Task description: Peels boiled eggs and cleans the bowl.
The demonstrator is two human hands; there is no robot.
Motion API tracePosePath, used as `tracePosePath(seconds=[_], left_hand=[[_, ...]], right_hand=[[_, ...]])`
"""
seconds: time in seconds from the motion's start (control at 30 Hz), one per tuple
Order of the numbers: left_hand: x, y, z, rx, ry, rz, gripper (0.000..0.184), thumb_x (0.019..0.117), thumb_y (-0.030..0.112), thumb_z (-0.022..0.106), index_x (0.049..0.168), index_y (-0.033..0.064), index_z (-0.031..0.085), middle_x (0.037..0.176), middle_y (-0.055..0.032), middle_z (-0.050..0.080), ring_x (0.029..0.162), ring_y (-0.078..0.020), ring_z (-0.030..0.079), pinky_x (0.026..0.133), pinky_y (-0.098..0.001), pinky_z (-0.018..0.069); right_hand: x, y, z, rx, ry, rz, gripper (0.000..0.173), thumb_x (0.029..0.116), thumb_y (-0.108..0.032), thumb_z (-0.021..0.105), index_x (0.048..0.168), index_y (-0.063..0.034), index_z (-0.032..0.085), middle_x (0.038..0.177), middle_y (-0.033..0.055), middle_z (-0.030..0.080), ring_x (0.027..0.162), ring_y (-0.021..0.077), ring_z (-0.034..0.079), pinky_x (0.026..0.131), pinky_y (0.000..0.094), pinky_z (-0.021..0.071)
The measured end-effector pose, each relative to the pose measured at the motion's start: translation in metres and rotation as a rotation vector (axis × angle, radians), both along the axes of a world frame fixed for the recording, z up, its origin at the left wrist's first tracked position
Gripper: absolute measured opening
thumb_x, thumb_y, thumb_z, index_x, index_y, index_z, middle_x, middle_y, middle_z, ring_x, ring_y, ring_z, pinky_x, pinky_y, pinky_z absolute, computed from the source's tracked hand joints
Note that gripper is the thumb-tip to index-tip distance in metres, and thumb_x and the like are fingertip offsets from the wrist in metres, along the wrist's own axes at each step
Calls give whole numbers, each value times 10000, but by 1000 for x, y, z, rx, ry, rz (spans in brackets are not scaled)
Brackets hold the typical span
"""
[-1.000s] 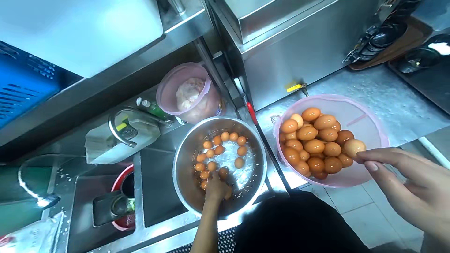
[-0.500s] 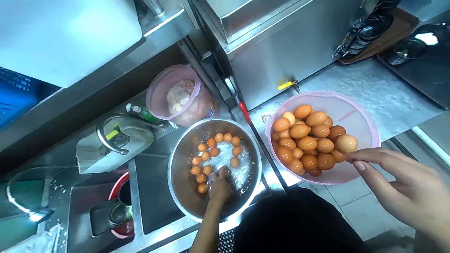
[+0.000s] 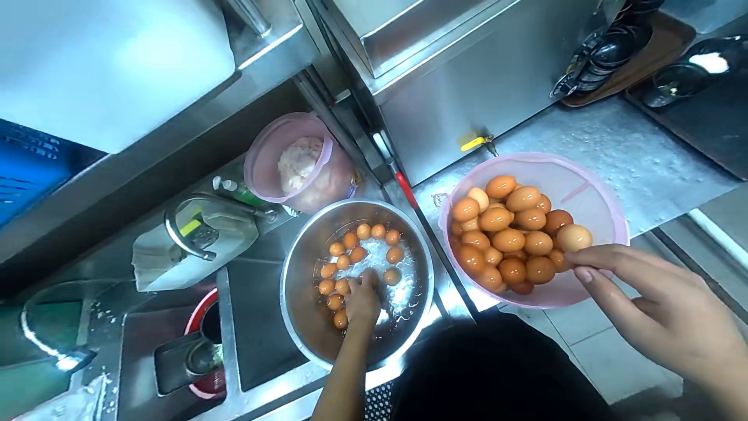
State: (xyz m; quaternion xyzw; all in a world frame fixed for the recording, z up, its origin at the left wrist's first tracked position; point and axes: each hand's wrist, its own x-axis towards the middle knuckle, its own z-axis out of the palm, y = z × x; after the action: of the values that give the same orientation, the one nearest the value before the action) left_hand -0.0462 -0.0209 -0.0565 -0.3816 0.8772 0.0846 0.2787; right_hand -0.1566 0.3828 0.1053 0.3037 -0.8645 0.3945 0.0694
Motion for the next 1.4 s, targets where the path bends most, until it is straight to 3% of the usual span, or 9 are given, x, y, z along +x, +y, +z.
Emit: tracePosePath(seconds=[0.23,0.43,0.6,0.7,0.8,0.97,1.13,1.3,1.4], left_hand=[[-2,-6,-3,-44,13,-25,622,988,133,589,1543,358,420,1509,-197,471,1268,-454,566,940,-602,546],[19,-38,14,307,479,80,545,976,105,662,1487,129,475,1400,-215,578,1246,-355,613,1042,-560,511],[36,-46,45,776,791,463,560,1000,73,618,1501,203,404,1192,-187,654,832,-331,720,586,-477,632],[39,-47,81,1009,942,507,602,969,81,596,1510,209,365,1232,-203,645,922,-337,712,650,-445,627],[40,-50,110,1190,1017,481,681,911,166,709,1491,255,366,1254,-213,640,945,-339,725,611,-416,634],[41,-54,116,1362,1069,493,710,914,168,733,1494,290,342,1236,-239,640,901,-359,737,540,-407,625],[32,-45,133,1566,1075,366,649,922,166,761,1461,295,424,1254,-244,642,920,-377,742,543,-421,635],[-21,-6,186,1377,980,4,587,909,211,765,1416,339,496,1252,-144,662,1022,-285,718,814,-408,637],[-65,34,222,1227,913,-298,556,919,151,713,1413,287,498,1247,-101,680,1038,-247,713,836,-360,628]], right_hand=[[-1,4,-3,6,9,-3,280,1018,-259,500,1061,-121,739,1029,-29,713,967,64,671,839,303,582],[0,8,-4,-1,5,-18,286,1024,-269,497,1058,-121,740,1042,-25,712,995,68,669,863,301,577],[-1,7,-5,-12,18,-3,273,1019,-257,506,1063,-121,739,1037,-28,709,990,74,667,864,310,576],[-2,5,-4,-14,21,9,267,1017,-255,507,1063,-129,738,1034,-36,705,975,65,664,853,303,578],[-3,2,-2,-13,26,17,266,1017,-248,508,1065,-125,739,1035,-32,705,976,68,664,850,303,579],[-3,-1,1,-4,42,35,275,1022,-258,502,1065,-124,738,1021,-38,705,967,66,662,848,306,576],[-2,6,1,18,47,17,274,1018,-250,507,1058,-119,745,1032,-25,712,988,76,667,868,309,575],[-9,26,8,54,47,-55,268,1016,-248,519,1097,-125,743,1060,-30,711,992,64,667,868,287,576],[-12,38,16,53,59,-123,270,1016,-242,526,1109,-108,741,1054,-8,712,973,77,670,850,301,577]])
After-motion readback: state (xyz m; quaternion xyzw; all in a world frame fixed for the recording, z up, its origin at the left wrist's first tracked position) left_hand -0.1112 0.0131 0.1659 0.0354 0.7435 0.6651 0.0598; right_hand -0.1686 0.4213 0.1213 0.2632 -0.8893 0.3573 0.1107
